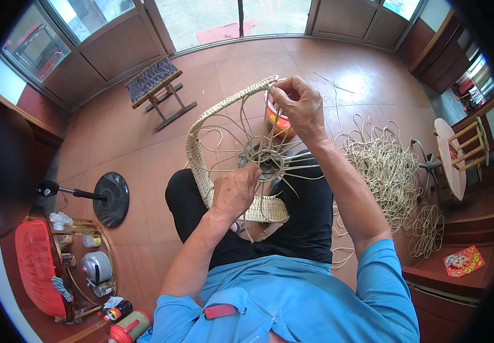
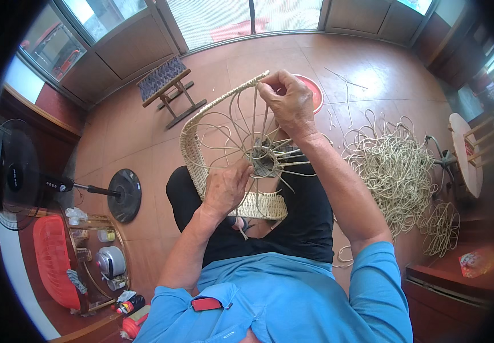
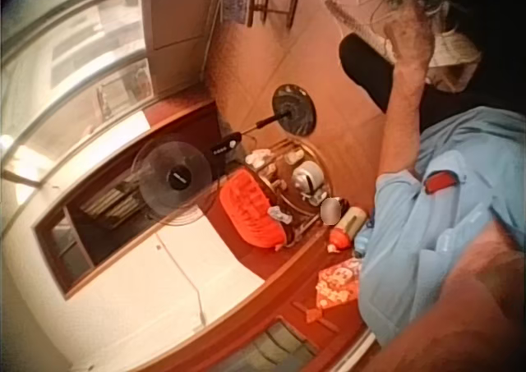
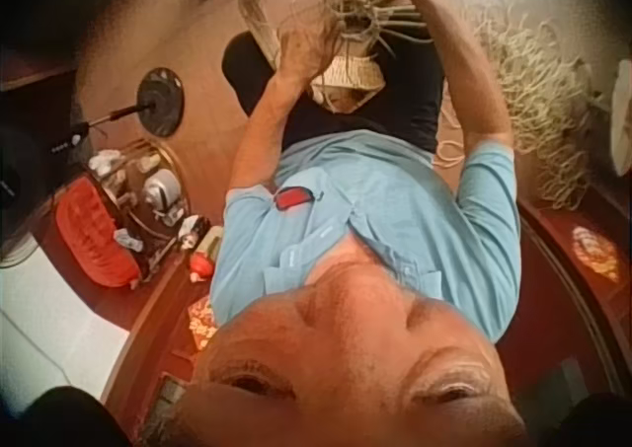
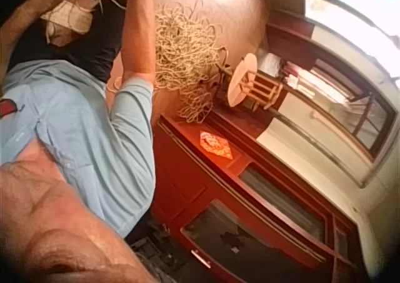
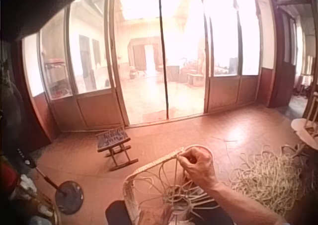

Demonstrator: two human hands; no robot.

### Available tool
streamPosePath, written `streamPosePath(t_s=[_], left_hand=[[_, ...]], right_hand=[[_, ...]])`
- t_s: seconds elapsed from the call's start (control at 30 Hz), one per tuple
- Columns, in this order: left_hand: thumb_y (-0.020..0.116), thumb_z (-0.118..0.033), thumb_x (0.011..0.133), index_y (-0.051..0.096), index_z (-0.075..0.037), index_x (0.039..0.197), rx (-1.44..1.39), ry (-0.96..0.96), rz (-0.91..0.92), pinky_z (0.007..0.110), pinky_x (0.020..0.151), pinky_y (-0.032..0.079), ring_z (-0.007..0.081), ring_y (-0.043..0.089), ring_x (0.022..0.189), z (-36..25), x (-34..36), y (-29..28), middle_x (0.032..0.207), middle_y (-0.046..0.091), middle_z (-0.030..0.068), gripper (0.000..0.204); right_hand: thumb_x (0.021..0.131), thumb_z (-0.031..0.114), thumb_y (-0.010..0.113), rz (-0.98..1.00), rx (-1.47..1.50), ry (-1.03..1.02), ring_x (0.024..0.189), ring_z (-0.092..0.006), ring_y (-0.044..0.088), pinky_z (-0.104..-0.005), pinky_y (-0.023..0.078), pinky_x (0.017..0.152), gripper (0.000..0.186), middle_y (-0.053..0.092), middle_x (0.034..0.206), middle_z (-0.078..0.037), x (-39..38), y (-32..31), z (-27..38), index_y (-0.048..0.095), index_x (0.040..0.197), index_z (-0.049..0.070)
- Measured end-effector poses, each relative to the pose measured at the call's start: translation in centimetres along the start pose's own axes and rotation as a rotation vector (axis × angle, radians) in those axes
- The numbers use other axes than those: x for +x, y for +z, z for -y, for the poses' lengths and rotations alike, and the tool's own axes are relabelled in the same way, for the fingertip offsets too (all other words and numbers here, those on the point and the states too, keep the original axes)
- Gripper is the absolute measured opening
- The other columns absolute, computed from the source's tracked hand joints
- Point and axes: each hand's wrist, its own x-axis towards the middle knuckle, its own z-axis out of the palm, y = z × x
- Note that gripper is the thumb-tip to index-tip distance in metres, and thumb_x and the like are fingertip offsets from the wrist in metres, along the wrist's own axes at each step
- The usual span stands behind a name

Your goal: Weaving a basket using dried straw or fiber material.

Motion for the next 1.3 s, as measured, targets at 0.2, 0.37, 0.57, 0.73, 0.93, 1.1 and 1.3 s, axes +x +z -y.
streamPosePath(t_s=[0.2,0.37,0.57,0.73,0.93,1.1,1.3], left_hand=[[0.064,-0.022,0.107,0.066,-0.008,0.104,-0.037,-0.001,0.005,0.052,0.059,0.054,0.0421,0.072,0.068,0.1,-0.2,0.0,0.072,0.068,0.0191,0.015],[0.064,-0.023,0.107,0.066,-0.008,0.107,-0.035,-0.017,0.060,0.056,0.062,0.054,0.0453,0.072,0.073,0.1,0.6,-0.5,0.074,0.069,0.0221,0.016],[0.061,-0.027,0.109,0.068,-0.007,0.107,-0.101,-0.067,0.068,0.055,0.066,0.054,0.0454,0.072,0.078,-0.2,0.0,-1.2,0.079,0.069,0.0242,0.021],[0.061,-0.025,0.110,0.070,-0.004,0.104,-0.257,-0.059,0.003,0.051,0.068,0.053,0.0425,0.071,0.076,-0.9,-0.2,-1.2,0.076,0.068,0.0218,0.024],[0.060,-0.025,0.112,0.071,-0.002,0.104,-0.436,-0.141,0.197,0.036,0.059,0.047,0.0155,0.061,0.061,-2.5,0.7,-4.6,0.066,0.058,0.0055,0.027],[0.058,-0.032,0.115,0.072,-0.005,0.101,-0.927,-0.200,0.334,0.022,0.054,0.040,0.0021,0.049,0.059,-3.3,2.5,-7.7,0.066,0.052,-0.0063,0.033],[0.062,-0.033,0.114,0.073,-0.006,0.101,-1.313,-0.213,0.027,0.018,0.043,0.035,0.0021,0.046,0.049,-1.5,6.0,-9.8,0.066,0.057,-0.0049,0.032]], right_hand=[[0.096,0.015,0.076,-0.067,-0.085,-0.162,0.072,-0.0073,0.064,-0.0272,0.054,0.066,0.014,0.070,0.078,-0.002,-0.3,0.6,0.3,0.072,0.094,0.001],[0.094,0.016,0.078,-0.075,-0.172,-0.210,0.070,-0.0154,0.068,-0.0327,0.055,0.067,0.016,0.072,0.079,-0.008,0.8,0.7,-0.8,0.071,0.091,0.001],[0.090,0.008,0.074,-0.246,-0.481,-0.550,0.105,-0.0309,0.066,-0.0442,0.053,0.093,0.023,0.071,0.116,-0.008,-3.6,-0.1,0.7,0.074,0.112,0.012],[0.084,0.009,0.075,0.014,-0.569,-0.622,0.102,-0.0277,0.066,-0.0420,0.053,0.091,0.031,0.072,0.115,-0.005,-9.2,-0.8,-0.3,0.074,0.115,0.014],[0.083,0.015,0.078,0.133,-0.589,-0.680,0.093,-0.0227,0.065,-0.0374,0.054,0.083,0.035,0.074,0.105,0.001,-9.3,-0.6,-1.4,0.073,0.117,0.017],[0.088,0.015,0.078,0.096,-0.491,-0.651,0.079,-0.0226,0.063,-0.0372,0.053,0.076,0.018,0.069,0.086,0.002,-8.6,-0.5,-2.4,0.070,0.105,0.016],[0.089,0.015,0.079,0.119,-0.565,-0.648,0.078,-0.0223,0.064,-0.0389,0.051,0.075,0.014,0.066,0.082,0.002,-7.9,-0.1,-2.8,0.069,0.099,0.016]])
